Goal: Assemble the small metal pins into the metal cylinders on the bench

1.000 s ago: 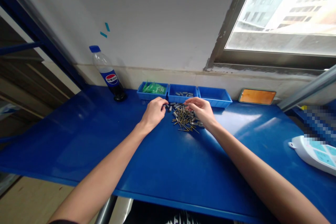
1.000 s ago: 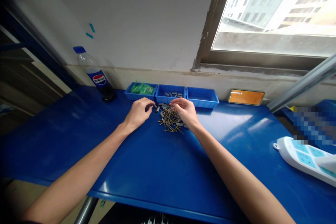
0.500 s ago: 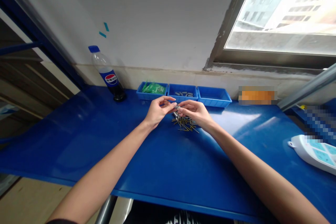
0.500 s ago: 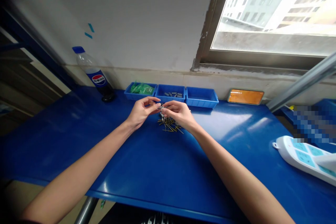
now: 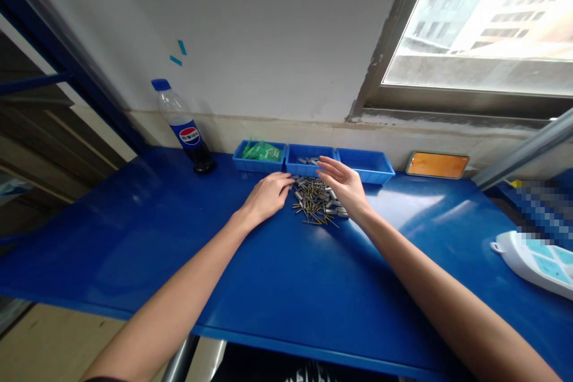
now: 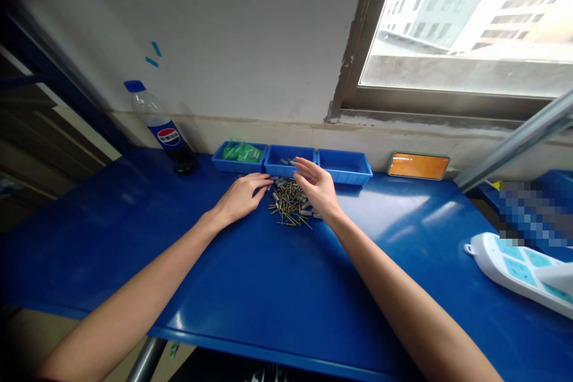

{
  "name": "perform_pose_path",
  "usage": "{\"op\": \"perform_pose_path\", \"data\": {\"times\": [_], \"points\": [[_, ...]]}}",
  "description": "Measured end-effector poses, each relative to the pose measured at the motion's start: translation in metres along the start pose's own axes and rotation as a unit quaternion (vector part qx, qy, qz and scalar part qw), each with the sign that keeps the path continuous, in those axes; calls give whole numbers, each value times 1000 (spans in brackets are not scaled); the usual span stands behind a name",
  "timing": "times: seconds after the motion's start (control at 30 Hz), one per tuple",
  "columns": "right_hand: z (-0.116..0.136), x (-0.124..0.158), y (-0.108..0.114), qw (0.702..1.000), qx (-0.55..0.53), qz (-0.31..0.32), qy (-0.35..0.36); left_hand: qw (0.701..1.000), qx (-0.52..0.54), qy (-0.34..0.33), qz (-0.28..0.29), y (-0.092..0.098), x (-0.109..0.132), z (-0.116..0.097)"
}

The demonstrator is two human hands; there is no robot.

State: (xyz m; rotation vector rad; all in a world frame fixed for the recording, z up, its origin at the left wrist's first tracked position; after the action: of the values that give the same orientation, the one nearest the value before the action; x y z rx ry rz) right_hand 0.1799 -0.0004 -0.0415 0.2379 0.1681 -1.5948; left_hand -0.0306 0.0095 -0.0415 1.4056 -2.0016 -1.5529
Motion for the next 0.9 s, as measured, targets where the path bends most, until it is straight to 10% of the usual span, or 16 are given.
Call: {"op": "perform_pose_path", "data": {"times": [0.67, 0.9], "points": [[1, 3, -4, 1000, 25, 10, -8, 998, -21, 27, -56, 8, 2, 8], [4, 5, -7, 999, 33, 33, -20, 955, 253, 37, -151, 11, -2, -4]]}}
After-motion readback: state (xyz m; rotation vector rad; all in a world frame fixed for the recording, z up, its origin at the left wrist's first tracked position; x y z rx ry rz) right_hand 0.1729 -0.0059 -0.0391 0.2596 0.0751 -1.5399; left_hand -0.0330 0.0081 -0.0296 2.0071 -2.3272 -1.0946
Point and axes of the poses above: each hand's wrist, its own x-axis away from the middle knuckle, its own y-axis out of the back of the hand, z = x × y, the point moved 4 cm from there along -x, towards the middle knuckle, and after that the axes turned 2 degrees about x, right-handed, at the moved point
